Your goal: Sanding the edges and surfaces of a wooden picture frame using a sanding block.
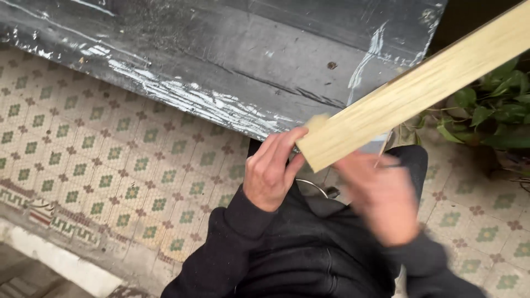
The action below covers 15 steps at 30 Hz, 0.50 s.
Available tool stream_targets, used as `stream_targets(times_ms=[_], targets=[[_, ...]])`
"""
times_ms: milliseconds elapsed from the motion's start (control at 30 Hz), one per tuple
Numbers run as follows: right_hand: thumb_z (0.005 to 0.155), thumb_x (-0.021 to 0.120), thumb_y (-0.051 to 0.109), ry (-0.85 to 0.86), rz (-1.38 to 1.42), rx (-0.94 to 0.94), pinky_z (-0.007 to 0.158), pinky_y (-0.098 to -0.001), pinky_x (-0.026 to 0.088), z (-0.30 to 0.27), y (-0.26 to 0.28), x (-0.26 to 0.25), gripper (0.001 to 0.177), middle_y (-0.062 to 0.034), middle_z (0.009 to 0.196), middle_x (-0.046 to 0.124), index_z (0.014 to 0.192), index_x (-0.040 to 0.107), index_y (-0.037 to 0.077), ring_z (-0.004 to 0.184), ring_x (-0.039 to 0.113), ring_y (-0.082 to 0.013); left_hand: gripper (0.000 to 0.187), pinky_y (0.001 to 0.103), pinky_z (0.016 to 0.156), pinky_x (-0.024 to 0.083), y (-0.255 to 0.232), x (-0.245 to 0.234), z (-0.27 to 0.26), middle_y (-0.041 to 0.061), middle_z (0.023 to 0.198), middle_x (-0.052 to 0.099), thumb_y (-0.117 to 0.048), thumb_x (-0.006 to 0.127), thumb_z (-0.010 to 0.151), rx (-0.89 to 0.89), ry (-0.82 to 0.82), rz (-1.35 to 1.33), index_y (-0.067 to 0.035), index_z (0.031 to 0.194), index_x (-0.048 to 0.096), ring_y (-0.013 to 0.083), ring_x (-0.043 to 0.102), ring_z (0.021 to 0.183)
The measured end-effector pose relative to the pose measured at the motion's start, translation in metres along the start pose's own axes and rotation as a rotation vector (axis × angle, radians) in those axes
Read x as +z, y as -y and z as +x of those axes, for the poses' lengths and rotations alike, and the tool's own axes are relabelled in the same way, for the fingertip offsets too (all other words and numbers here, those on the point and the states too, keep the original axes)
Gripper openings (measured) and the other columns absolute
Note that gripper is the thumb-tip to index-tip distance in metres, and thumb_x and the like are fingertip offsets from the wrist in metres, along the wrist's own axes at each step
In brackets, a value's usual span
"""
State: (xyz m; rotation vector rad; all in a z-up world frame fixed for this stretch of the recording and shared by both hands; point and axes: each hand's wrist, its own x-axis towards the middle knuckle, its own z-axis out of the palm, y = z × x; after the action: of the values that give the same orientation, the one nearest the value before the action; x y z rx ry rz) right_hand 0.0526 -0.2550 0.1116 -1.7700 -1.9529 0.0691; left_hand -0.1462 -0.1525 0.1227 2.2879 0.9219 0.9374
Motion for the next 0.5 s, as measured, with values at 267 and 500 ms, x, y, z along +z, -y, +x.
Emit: stream_targets(times_ms=[267, 500], targets=[[0.074, 0.074, 0.013, 0.095, 0.049, 0.029, 0.086, -0.0467, 0.047, -0.015, -0.003, 0.012, 0.031, -0.0123, 0.105, 0.072, 0.104, 0.068, 0.011, 0.106, 0.064, -0.0426, 0.048, 0.042, 0.093, 0.059, 0.001, -0.003, -0.002, 0.013, 0.123, 0.069, 0.0, 0.069, 0.088, 0.017, 0.02, -0.028, -0.002, 0.134, 0.056, 0.0336, 0.069, 0.111], [0.087, 0.069, 0.005, 0.085, 0.272, 0.477, 0.093, -0.0457, 0.054, -0.009, -0.025, 0.012, 0.052, -0.0115, 0.119, 0.07, 0.139, 0.064, 0.009, 0.109, 0.067, -0.0322, 0.047, 0.04, 0.084, 0.062, -0.009, -0.011, 0.006, 0.014, 0.116, 0.071, 0.0, 0.071, 0.088, -0.011, 0.057, -0.029, -0.002, 0.133, 0.058, 0.0329, 0.072, 0.105]])
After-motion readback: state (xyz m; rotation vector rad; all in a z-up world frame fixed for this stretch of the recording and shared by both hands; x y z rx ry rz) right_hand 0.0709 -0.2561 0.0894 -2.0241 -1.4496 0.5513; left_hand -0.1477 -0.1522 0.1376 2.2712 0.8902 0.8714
